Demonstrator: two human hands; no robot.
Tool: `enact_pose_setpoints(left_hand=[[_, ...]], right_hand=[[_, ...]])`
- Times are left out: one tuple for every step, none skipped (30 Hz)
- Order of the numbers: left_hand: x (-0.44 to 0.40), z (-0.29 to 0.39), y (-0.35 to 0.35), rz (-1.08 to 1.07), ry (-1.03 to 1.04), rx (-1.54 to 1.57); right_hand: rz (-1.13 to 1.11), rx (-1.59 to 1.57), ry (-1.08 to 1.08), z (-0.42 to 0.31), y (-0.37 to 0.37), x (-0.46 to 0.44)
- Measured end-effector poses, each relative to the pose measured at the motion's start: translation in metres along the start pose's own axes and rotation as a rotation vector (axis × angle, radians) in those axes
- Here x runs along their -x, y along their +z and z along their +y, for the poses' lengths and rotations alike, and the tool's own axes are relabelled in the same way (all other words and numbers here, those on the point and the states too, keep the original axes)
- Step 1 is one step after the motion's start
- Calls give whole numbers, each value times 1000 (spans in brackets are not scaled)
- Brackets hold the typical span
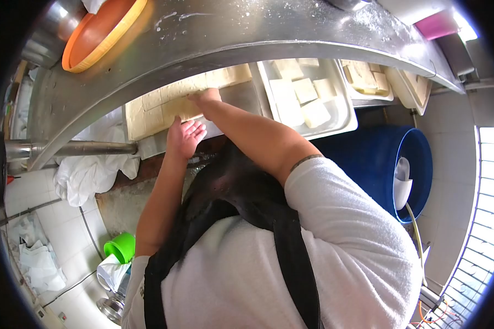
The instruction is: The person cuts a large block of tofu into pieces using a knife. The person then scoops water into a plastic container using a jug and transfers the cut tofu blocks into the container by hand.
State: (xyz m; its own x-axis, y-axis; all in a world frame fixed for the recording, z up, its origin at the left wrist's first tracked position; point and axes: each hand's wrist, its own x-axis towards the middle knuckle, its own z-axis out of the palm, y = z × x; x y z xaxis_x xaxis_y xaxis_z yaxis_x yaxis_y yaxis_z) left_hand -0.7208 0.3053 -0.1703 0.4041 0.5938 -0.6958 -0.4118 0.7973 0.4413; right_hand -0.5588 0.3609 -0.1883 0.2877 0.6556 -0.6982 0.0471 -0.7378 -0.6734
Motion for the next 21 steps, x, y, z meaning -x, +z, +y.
enact_pose_setpoints(left_hand=[[1,1,-3,-1,0,-2],[3,1,-7,30,6,-5],[3,1,-11,62,11,-9],[2,1,-15,63,10,-13],[1,0,-18,69,27,3],[1,1,-19,74,43,20],[1,1,-19,75,42,15],[0,1,-18,23,47,24],[-1,1,-17,-30,53,33],[-2,1,-15,-30,52,29],[-2,0,-13,-74,53,17],[-3,-1,-11,-117,54,5],[4,-2,-2,-117,52,1],[12,-5,7,-106,78,-13],[19,-7,14,-96,103,-27],[19,-10,13,-97,99,-32],[20,-11,11,-52,114,-32],[20,-12,9,-8,128,-34],[16,-13,4,-13,121,-40],[11,-13,-2,78,145,-39],[9,-13,-6,169,167,-38]], right_hand=[[-70,-147,11,-8,-10,23],[-110,-172,-39,-8,-13,32],[-107,-122,-131,-4,-12,36],[-84,-71,-207,-1,-10,40],[-47,-18,-270,4,-9,45],[-5,0,-283,4,-9,52],[38,18,-295,4,-9,61],[122,60,-320,4,-11,65],[123,56,-320,7,-16,63],[53,-86,-316,14,-21,59],[-18,-229,-312,19,-27,55],[-17,-232,-313,25,-32,47],[-106,-409,-274,32,-37,41],[-195,-586,-232,40,-44,34],[-192,-591,-232,42,-54,40],[-333,-742,-230,43,-66,51],[-473,-892,-228,44,-75,57],[-496,-965,-193,47,-82,54],[-487,-971,-195,44,-90,60],[-521,-1003,-165,42,-100,66],[-552,-1036,-135,38,-111,75]])
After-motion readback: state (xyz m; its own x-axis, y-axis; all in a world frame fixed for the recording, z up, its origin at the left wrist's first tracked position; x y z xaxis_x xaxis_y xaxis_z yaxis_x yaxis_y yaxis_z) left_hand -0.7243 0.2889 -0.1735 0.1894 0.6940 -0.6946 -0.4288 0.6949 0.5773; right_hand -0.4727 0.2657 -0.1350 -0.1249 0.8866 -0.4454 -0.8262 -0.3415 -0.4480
